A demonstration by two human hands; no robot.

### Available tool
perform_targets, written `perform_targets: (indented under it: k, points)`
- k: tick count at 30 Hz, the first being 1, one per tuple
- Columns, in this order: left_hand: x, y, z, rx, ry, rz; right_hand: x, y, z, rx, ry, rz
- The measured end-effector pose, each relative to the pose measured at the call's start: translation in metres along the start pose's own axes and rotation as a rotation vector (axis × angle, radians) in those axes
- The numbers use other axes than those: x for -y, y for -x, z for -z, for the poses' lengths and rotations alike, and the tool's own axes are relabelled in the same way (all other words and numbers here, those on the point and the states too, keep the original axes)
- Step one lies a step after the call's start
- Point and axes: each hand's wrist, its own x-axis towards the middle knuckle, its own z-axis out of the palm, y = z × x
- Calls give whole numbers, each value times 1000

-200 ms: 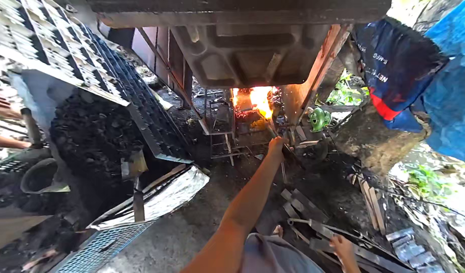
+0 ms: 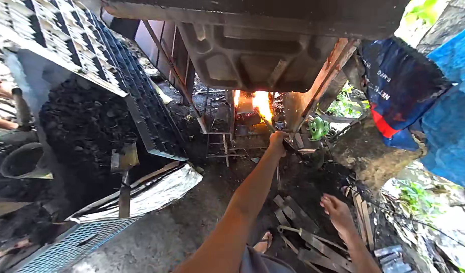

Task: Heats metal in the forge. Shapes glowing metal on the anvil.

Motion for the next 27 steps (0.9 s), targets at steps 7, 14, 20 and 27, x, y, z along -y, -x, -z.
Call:
perform_targets:
  k: [7, 14, 20, 27]
  points:
    - [-7, -36, -32, -181, -48, 13, 198, -115, 1, 174, 228, 257]
    - [-29, -36, -24, -121, -95, 33, 236, -199, -44, 657, 424, -42]
    - [-40, -44, -25, -149, -119, 52, 248, -217, -37, 813, 52, -113]
    - [-51, -40, -47, -168, -59, 116, 281, -243, -46, 760, 288, -195]
